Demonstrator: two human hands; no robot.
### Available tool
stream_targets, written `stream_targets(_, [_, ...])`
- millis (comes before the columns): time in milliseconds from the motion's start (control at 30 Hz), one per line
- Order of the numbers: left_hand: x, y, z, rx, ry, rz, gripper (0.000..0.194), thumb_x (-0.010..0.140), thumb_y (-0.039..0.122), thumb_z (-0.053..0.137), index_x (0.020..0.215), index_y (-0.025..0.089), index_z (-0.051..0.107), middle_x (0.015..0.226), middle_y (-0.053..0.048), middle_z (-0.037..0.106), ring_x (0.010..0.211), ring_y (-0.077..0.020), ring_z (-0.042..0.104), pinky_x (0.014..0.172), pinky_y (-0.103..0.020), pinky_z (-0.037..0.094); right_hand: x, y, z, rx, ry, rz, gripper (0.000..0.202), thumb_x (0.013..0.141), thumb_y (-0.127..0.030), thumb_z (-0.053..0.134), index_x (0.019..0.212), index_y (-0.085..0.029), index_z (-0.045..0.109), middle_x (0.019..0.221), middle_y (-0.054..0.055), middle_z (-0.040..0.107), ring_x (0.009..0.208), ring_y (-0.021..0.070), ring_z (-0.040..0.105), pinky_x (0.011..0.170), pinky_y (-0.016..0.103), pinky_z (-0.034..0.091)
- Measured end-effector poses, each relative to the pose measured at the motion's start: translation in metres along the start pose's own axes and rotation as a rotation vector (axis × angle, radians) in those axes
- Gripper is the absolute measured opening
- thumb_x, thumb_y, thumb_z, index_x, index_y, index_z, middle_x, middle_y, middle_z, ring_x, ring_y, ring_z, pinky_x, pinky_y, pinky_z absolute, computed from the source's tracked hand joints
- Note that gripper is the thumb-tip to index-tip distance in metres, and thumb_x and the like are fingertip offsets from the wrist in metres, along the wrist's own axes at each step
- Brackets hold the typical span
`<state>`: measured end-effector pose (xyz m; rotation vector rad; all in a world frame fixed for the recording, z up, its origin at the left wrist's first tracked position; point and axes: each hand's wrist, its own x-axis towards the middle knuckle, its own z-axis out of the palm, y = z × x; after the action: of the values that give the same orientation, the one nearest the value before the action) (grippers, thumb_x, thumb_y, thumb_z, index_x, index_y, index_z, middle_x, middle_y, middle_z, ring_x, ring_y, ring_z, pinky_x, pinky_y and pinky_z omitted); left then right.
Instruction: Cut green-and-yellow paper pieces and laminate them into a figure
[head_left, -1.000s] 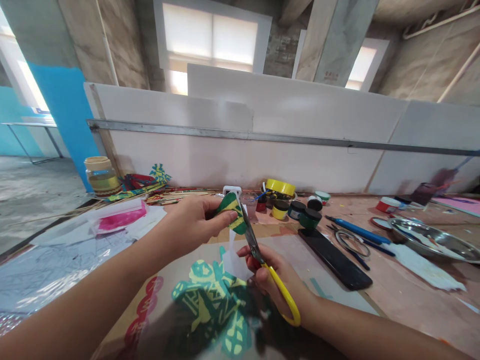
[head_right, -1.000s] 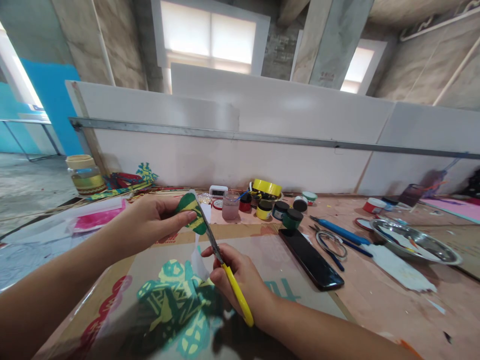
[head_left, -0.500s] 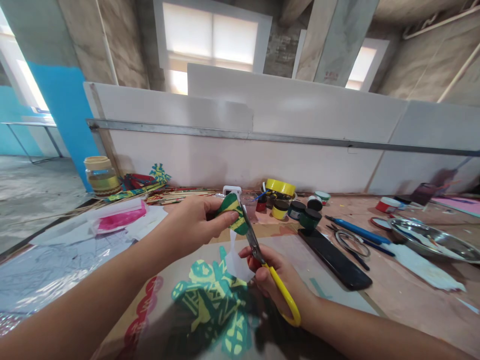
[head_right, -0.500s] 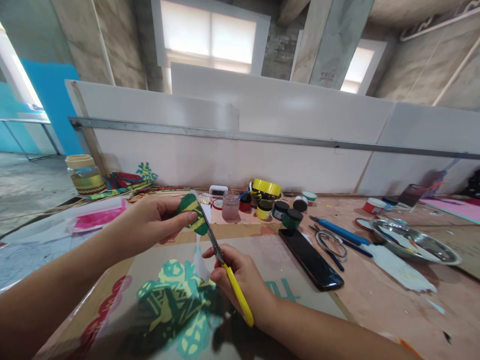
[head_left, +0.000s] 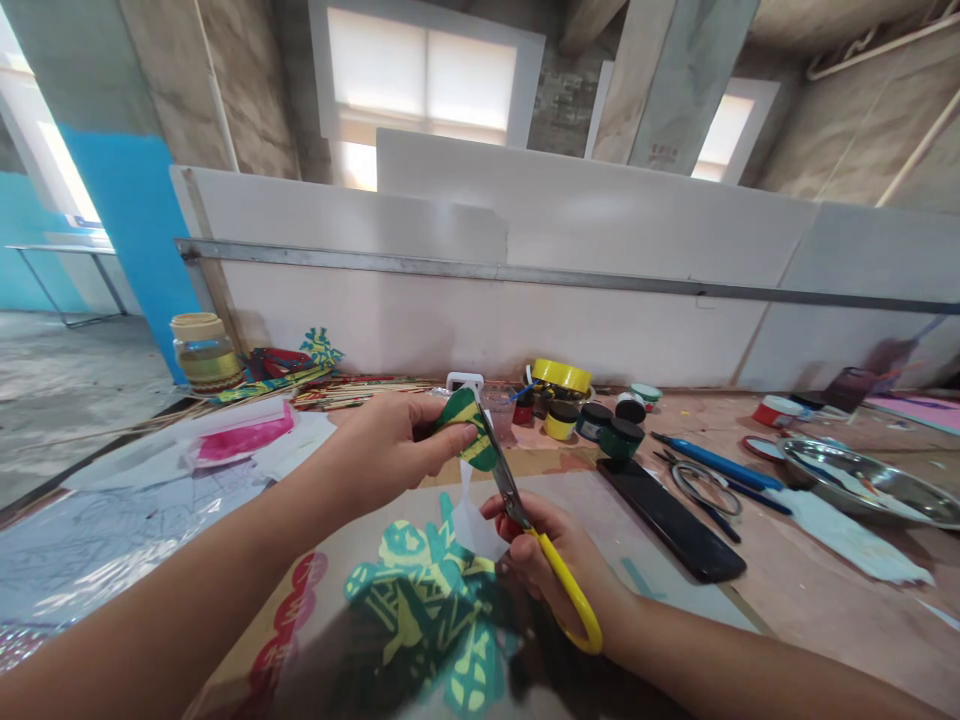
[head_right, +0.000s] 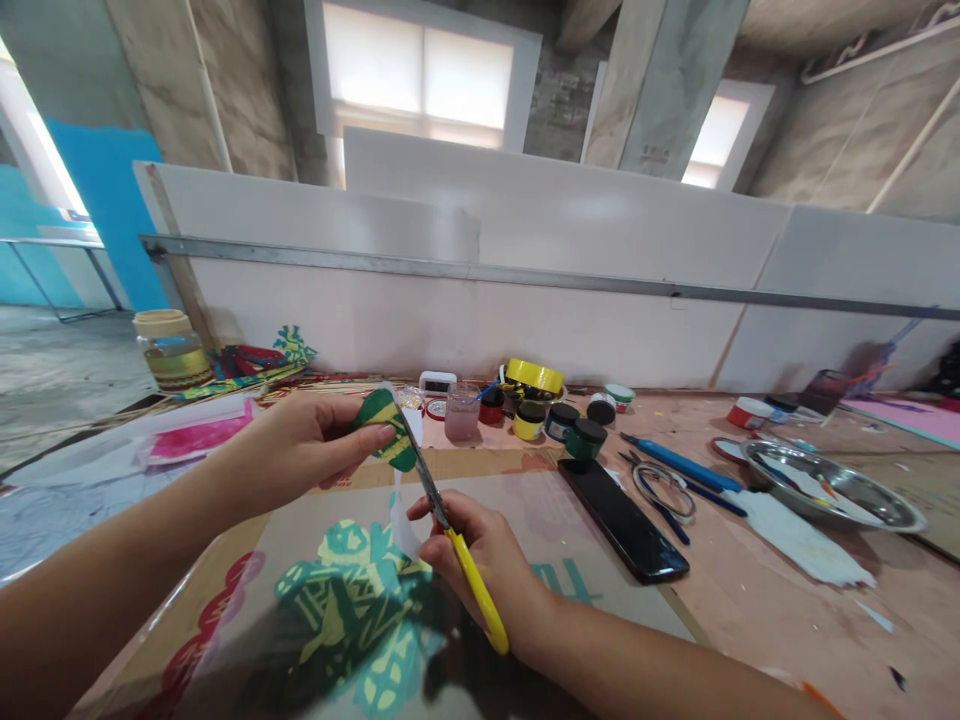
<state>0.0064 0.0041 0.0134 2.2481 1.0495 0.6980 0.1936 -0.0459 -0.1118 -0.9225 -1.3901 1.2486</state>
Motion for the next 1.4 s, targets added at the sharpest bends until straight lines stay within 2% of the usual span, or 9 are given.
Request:
stream_targets(333, [0.0, 0.0, 0.002, -0.053, -0.006, -0.004, 0.034, 0.089, 0.038, 0.053, 0.062, 0.019, 0.045, 0.047, 0.008, 0.038, 0.045, -0.0083, 0.035, 0.045, -0.024, 0.024, -0.001, 0.011, -0.003, -0.046, 0.015, -0.001, 0.058, 0.074, -0.067, 0.065, 0.103, -0.017, 0.06, 0.069, -0.003, 0.043, 0.047, 0.0068, 0.031, 0.041, 0.02, 0.024])
stream_targets(700, [0.002, -0.004, 0.001, -0.07, -0.026, 0.017, 0.041, 0.092, 0.045, 0.047, 0.061, 0.019, 0.043, 0.047, 0.006, 0.043, 0.043, -0.008, 0.037, 0.044, -0.022, 0.026, 0.0, 0.014, 0.0, 0.006, 0.042, 0.019, 0.059, 0.07, -0.067, 0.069, 0.102, -0.018, 0.062, 0.069, -0.002, 0.045, 0.046, 0.0063, 0.03, 0.039, 0.019, 0.025])
stream_targets(800, [0.003, -0.006, 0.002, -0.062, -0.012, 0.024, 0.044, 0.094, 0.049, 0.04, 0.063, 0.019, 0.044, 0.047, 0.005, 0.045, 0.043, -0.0082, 0.038, 0.043, -0.022, 0.027, 0.001, 0.014, -0.001, -0.01, 0.032, -0.001, 0.059, 0.073, -0.069, 0.065, 0.102, -0.018, 0.062, 0.07, -0.002, 0.045, 0.047, 0.0067, 0.03, 0.04, 0.02, 0.028])
stream_targets(1033, [0.001, -0.003, 0.008, 0.02, -0.062, 0.006, 0.046, 0.093, 0.05, 0.042, 0.061, 0.018, 0.048, 0.048, 0.004, 0.047, 0.044, -0.009, 0.042, 0.045, -0.021, 0.03, -0.001, 0.005, -0.005, -0.14, -0.032, -0.113, 0.067, 0.077, -0.075, 0.053, 0.11, -0.017, 0.06, 0.078, 0.0, 0.043, 0.055, 0.009, 0.032, 0.043, 0.02, 0.03])
stream_targets(1400, [0.001, -0.003, 0.009, 0.038, -0.067, -0.001, 0.047, 0.093, 0.049, 0.042, 0.059, 0.018, 0.049, 0.047, 0.003, 0.048, 0.044, -0.0101, 0.043, 0.046, -0.022, 0.031, -0.002, 0.0, -0.004, -0.21, -0.027, -0.079, 0.071, 0.075, -0.081, 0.048, 0.108, -0.018, 0.058, 0.077, -0.001, 0.042, 0.052, 0.0091, 0.033, 0.046, 0.023, 0.031])
